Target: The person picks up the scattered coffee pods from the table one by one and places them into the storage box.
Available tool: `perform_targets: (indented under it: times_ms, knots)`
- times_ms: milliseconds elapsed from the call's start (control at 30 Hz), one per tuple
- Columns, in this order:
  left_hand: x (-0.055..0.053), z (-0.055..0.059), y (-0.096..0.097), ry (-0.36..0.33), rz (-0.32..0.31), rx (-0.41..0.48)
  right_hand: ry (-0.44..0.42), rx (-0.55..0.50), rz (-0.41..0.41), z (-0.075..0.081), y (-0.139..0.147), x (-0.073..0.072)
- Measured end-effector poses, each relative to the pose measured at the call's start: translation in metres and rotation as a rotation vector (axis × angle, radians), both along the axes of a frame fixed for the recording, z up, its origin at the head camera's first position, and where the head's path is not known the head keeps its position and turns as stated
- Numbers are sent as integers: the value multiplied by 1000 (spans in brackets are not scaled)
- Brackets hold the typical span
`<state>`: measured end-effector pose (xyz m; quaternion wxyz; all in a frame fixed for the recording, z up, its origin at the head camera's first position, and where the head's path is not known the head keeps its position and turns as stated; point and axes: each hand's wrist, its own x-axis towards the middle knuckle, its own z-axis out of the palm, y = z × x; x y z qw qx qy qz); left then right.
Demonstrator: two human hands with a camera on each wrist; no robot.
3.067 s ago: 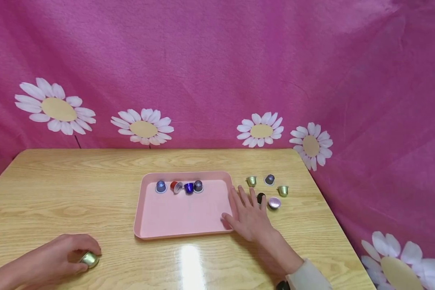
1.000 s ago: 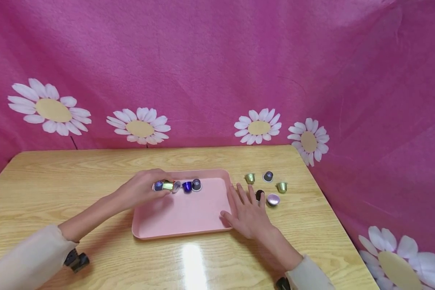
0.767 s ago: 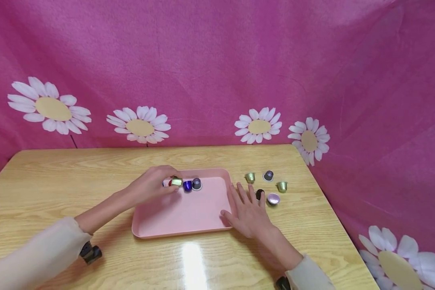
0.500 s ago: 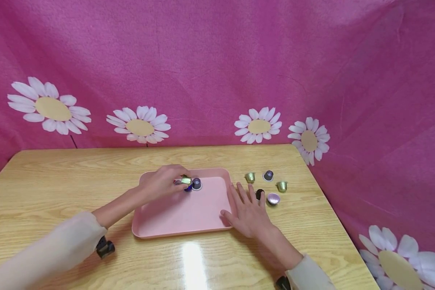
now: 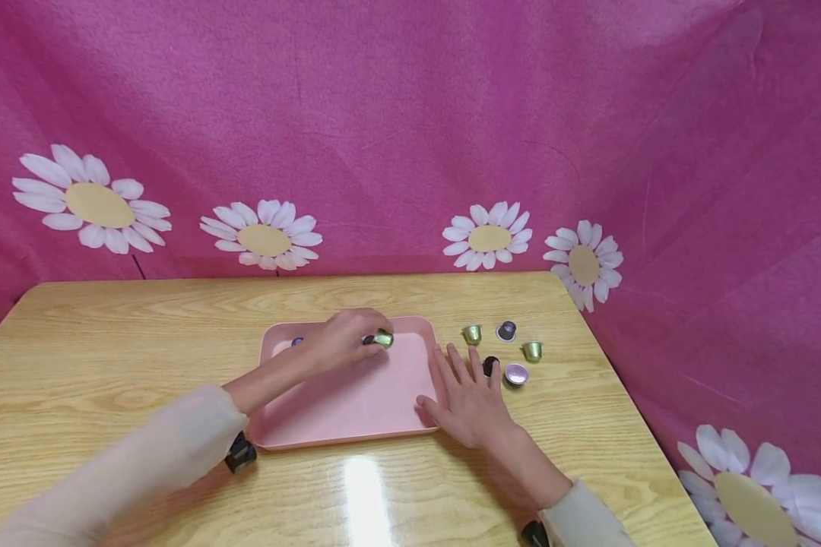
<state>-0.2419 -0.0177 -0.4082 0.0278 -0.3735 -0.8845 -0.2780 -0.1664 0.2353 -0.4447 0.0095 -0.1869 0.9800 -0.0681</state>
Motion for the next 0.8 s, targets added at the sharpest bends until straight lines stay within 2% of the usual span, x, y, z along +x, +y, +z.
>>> perform_targets:
  times_ms: [333, 800]
  knots:
    - [-7, -8, 9, 22, -43, -7, 3, -14, 5, 1, -1, 1]
    - [-9, -17, 14, 0, -70, -35, 3, -9, -2, 0, 0, 0]
